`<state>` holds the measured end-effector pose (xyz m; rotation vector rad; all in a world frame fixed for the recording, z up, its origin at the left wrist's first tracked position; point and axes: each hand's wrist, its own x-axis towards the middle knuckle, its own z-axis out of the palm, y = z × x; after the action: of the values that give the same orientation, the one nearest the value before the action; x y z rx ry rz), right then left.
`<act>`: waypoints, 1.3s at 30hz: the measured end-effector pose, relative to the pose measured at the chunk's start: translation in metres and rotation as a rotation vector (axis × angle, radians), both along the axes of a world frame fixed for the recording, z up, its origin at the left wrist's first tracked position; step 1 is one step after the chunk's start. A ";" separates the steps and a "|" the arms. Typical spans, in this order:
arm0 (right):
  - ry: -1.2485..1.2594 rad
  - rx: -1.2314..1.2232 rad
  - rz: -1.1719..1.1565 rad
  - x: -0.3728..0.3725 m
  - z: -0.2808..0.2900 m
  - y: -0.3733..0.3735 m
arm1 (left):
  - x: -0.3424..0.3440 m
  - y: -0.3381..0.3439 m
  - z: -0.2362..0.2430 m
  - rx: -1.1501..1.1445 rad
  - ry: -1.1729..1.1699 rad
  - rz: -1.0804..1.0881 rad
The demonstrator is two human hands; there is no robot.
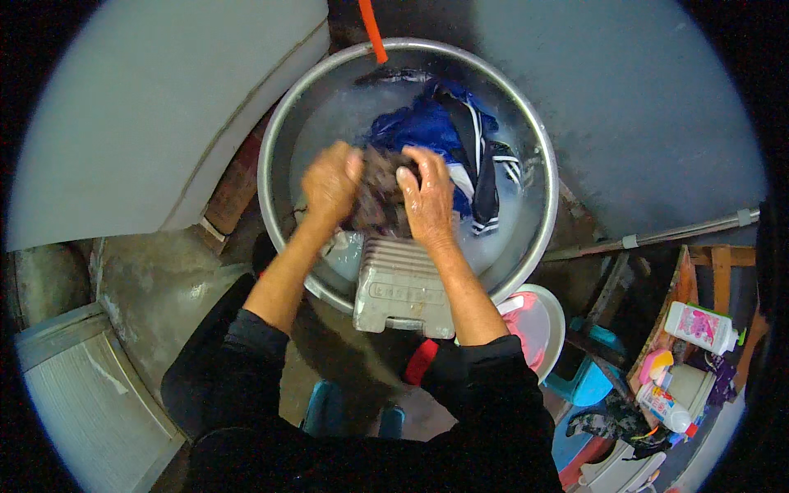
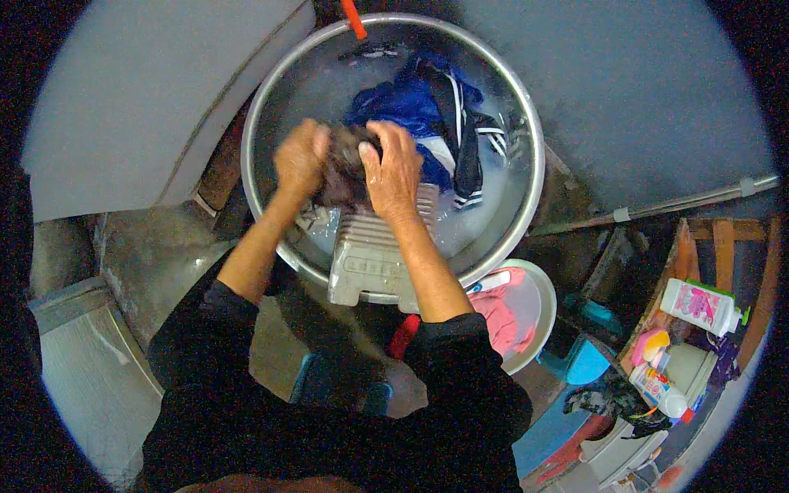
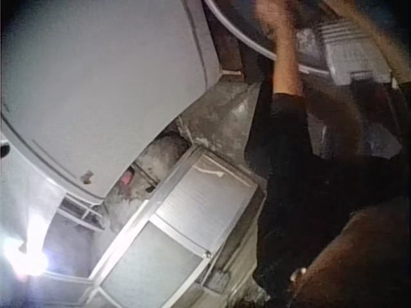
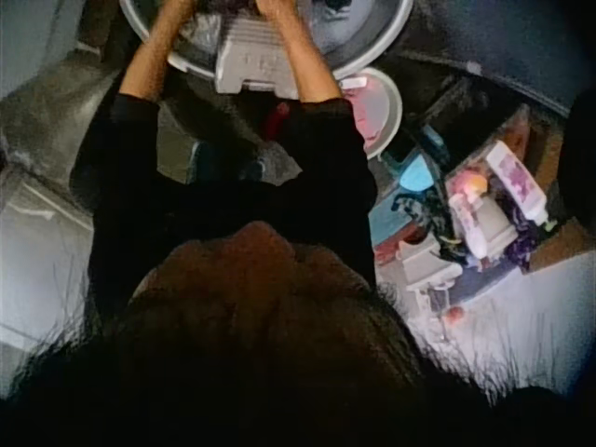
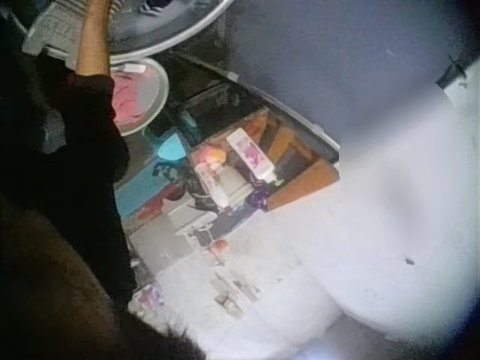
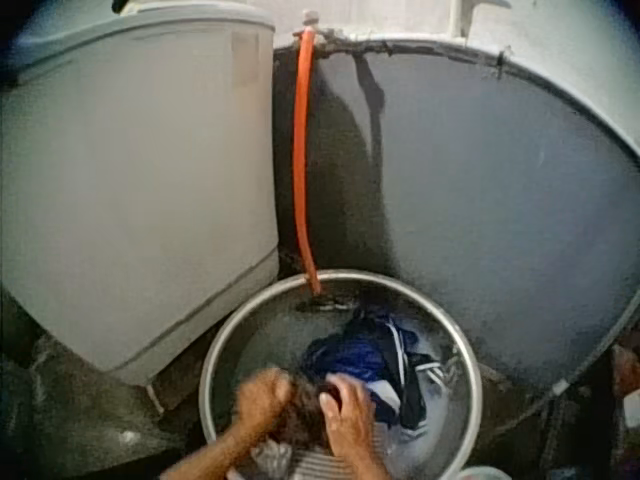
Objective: The person hand-washes several garments in a metal basin using a washboard and bar soap. They scrub a dark garment, then a blue and white jacket, applying soap and rinsing each item in the basin.
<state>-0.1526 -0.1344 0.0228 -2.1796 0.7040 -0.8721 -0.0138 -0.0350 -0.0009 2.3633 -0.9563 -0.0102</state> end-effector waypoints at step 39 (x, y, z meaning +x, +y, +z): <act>0.510 -0.170 0.135 -0.074 -0.073 0.049 | 0.063 0.004 -0.006 0.639 -0.127 -0.076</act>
<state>-0.2263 -0.0852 -0.0506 -2.6017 0.7265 -0.3106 0.0491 -0.0309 -0.0068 2.9288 -1.2441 -0.2292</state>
